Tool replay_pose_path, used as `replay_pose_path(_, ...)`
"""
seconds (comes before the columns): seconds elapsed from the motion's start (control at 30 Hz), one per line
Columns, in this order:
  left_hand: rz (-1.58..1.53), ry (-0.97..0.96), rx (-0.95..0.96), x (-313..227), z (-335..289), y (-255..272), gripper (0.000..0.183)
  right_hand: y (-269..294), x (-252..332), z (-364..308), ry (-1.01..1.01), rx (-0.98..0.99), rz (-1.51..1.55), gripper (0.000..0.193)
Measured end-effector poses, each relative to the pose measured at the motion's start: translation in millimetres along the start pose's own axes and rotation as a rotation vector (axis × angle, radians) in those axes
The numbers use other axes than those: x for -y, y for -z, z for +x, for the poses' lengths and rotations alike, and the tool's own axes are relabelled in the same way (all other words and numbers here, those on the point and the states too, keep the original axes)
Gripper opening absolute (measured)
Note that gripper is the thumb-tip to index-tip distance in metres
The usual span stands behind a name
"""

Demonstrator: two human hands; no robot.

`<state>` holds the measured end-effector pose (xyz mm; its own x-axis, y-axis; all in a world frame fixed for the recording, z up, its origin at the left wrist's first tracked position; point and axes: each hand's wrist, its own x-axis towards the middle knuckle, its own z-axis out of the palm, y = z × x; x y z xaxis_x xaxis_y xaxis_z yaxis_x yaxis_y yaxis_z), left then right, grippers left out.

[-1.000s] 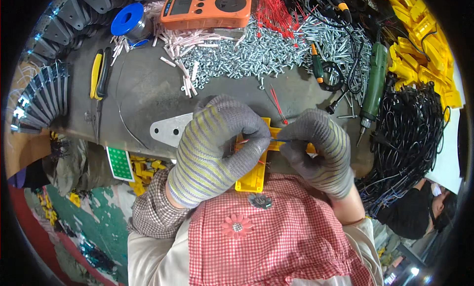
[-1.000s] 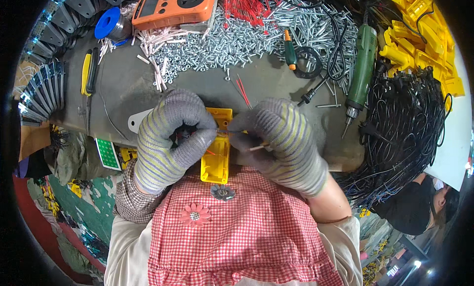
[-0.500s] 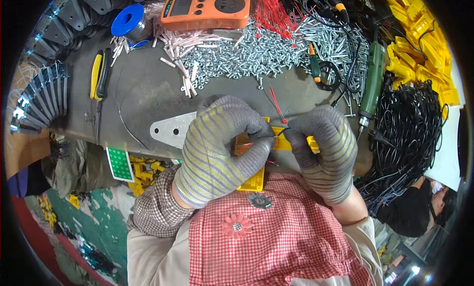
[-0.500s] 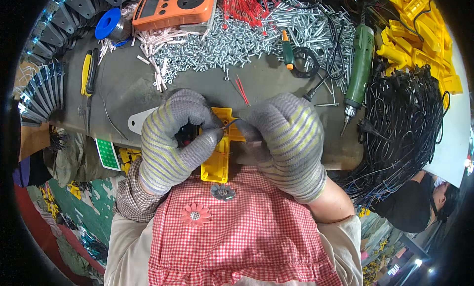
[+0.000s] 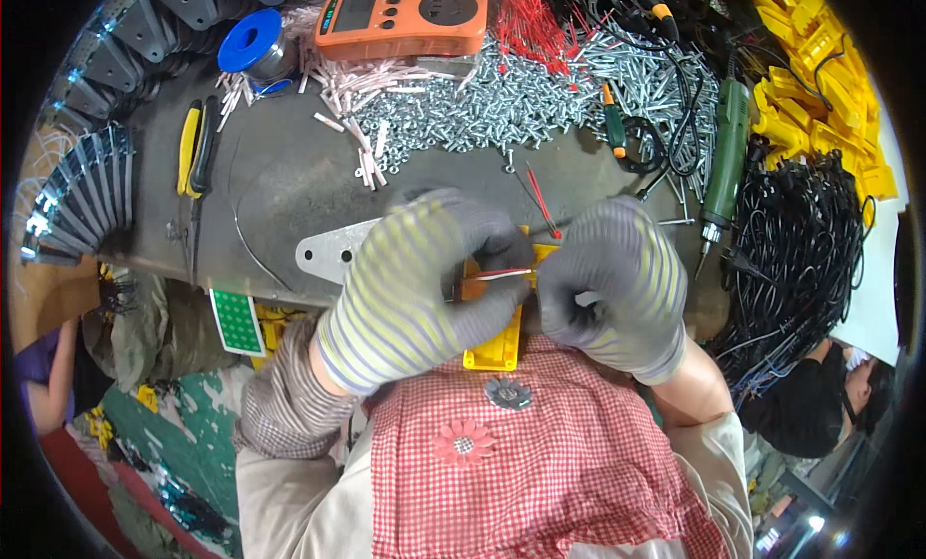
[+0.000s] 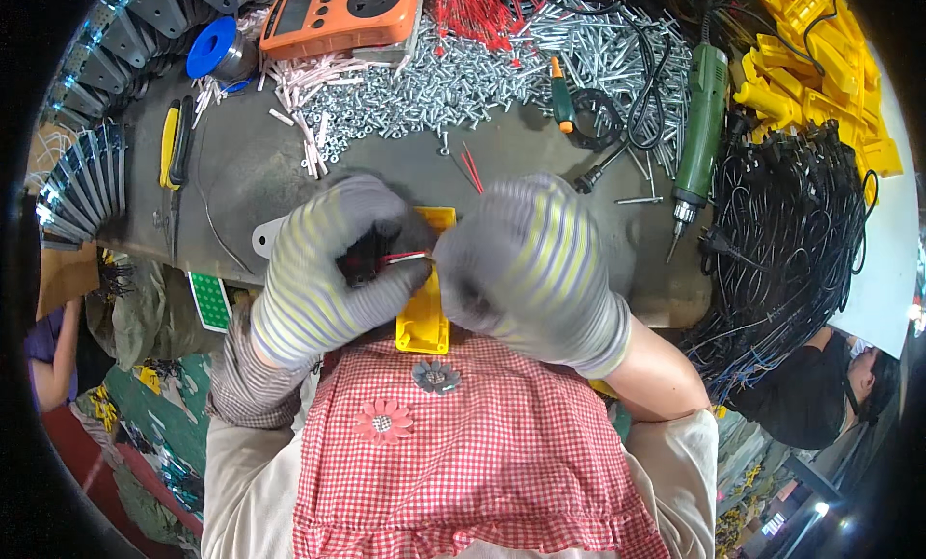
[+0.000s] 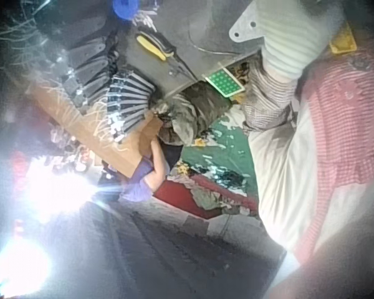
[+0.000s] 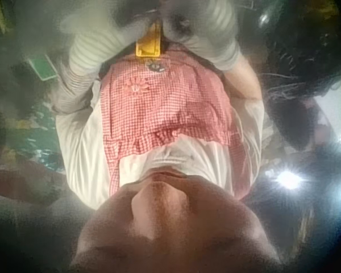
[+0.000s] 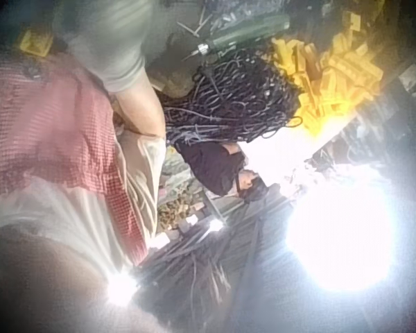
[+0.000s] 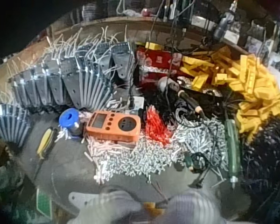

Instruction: The person assembles small electronic components, a small PCB, and wires into a yellow plastic housing by screwing them together with an electric screwdriver, wiring them with pliers, and soldering them with a soldering iron.

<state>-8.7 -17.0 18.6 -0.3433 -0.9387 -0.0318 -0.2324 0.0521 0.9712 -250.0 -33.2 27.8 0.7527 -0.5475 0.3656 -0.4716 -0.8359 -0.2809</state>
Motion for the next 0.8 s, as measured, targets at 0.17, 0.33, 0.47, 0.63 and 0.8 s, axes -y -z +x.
replay_pose_path(0.17,0.510,-0.412,-0.199,6,-2,-5,0.014,11,7,21,-0.241,0.001,0.216,0.014)
replay_pose_path(0.33,0.362,-0.315,-0.153,13,-5,-2,0.012,16,4,20,-0.057,0.016,0.040,0.013)
replay_pose_path(0.47,0.539,-0.373,-0.179,9,-7,-1,0.014,9,13,18,-0.696,0.053,0.726,0.011)
replay_pose_path(0.63,0.302,-0.244,-0.078,9,-9,0,0.022,5,2,15,-0.154,-0.011,0.285,0.020)
replay_pose_path(0.8,0.253,-0.347,-0.172,8,-18,15,0.034,-8,4,9,-0.217,-0.186,0.223,0.024)
